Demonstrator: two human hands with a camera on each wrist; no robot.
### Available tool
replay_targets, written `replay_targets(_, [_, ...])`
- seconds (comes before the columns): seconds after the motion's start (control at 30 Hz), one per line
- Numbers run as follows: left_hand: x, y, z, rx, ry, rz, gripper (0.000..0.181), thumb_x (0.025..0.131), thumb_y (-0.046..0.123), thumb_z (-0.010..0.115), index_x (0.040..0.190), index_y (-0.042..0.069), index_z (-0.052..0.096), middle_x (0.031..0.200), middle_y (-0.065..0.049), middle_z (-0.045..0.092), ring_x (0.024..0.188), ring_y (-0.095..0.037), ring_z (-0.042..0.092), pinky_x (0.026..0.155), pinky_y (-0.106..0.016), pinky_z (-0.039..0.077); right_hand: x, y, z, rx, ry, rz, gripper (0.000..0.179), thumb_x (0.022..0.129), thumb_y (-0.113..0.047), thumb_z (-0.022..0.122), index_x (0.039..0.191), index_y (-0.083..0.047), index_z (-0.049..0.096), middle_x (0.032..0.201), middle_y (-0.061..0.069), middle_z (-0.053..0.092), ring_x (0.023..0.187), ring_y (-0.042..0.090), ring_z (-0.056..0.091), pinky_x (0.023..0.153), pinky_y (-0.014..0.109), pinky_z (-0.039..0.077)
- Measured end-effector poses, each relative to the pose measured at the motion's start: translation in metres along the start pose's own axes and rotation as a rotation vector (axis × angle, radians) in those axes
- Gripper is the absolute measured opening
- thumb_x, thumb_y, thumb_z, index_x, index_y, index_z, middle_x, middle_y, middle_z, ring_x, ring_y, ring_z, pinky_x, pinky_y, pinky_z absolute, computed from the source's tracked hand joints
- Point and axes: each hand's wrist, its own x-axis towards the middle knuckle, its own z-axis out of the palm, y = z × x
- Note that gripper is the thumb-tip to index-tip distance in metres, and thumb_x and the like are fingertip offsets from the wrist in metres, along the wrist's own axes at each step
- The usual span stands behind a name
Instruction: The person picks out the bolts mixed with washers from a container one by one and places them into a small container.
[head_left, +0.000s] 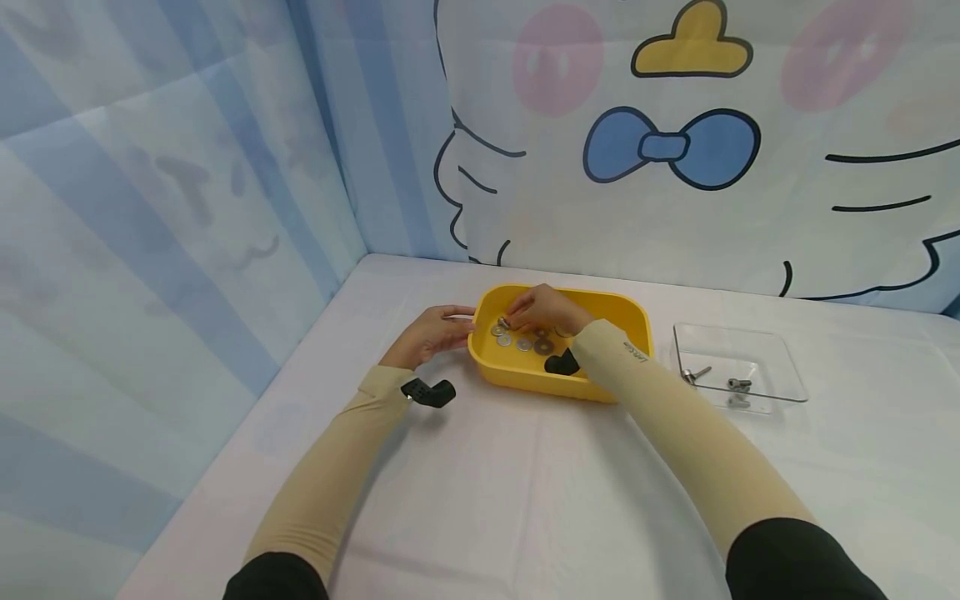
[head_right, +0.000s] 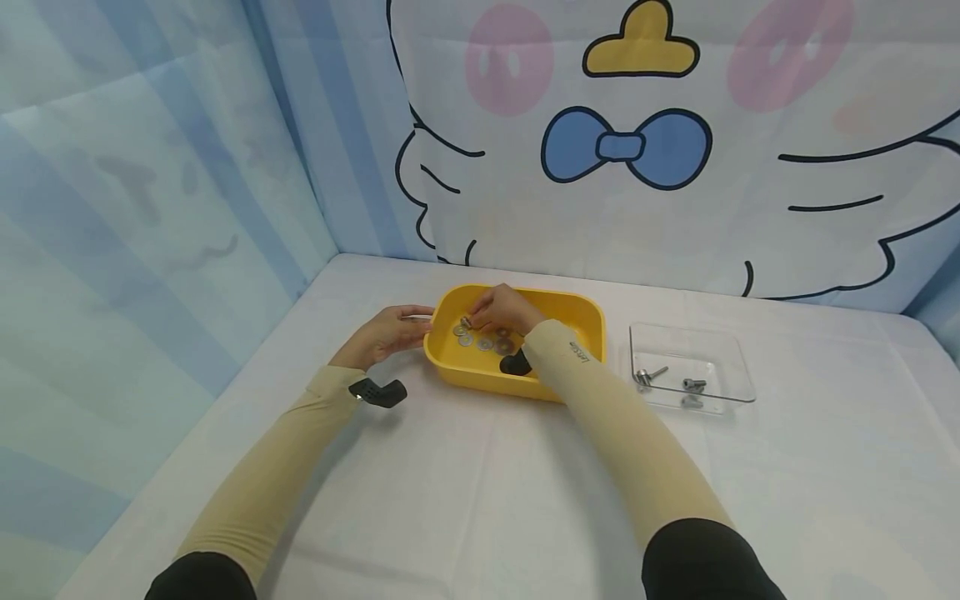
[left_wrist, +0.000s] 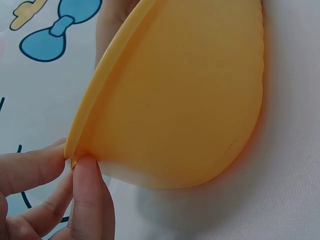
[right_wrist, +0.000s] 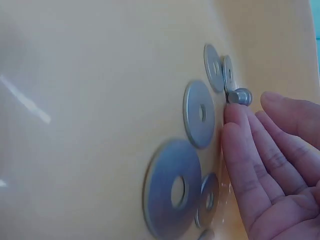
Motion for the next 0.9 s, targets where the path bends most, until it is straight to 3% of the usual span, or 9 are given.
replay_targets(0.37, [-0.002, 0.001, 0.001, 0.016, 0.002, -0.004, 0.045, 0.091, 0.009, 0.06, 0.135, 0.008, 0.049, 0.13, -0.015, 0.056, 0.079, -0.009, 0.06, 0.085, -0.022, 0.055, -0.002, -0.005, 0.007, 0.091, 0.003, 0.038, 0.032, 0.09, -0.008, 0.062, 0.119, 0.004, 0.061, 0.118, 0.019, 0.065, 0.084, 0.013, 0.069, 0.087, 0.028, 0.055])
replay_targets(0.63, [-0.002, 0.002, 0.001, 0.017, 0.007, -0.008, 0.045, 0.091, 0.009, 0.06, 0.135, 0.009, 0.049, 0.129, -0.014, 0.056, 0.08, -0.008, 0.061, 0.083, -0.021, 0.055, 0.0, -0.008, 0.009, 0.153, 0.006, 0.075, 0.032, 0.092, -0.007, 0.059, 0.121, 0.007, 0.059, 0.121, 0.02, 0.063, 0.083, 0.012, 0.068, 0.089, 0.028, 0.053])
replay_targets(0.9, [-0.001, 0.001, 0.001, 0.024, 0.0, -0.003, 0.045, 0.092, 0.01, 0.06, 0.135, 0.009, 0.049, 0.13, -0.014, 0.055, 0.082, -0.008, 0.061, 0.088, -0.023, 0.054, 0.001, -0.007, 0.011, 0.189, -0.02, 0.067, 0.032, 0.092, -0.006, 0.058, 0.12, 0.008, 0.059, 0.12, 0.021, 0.062, 0.08, 0.011, 0.067, 0.089, 0.029, 0.054])
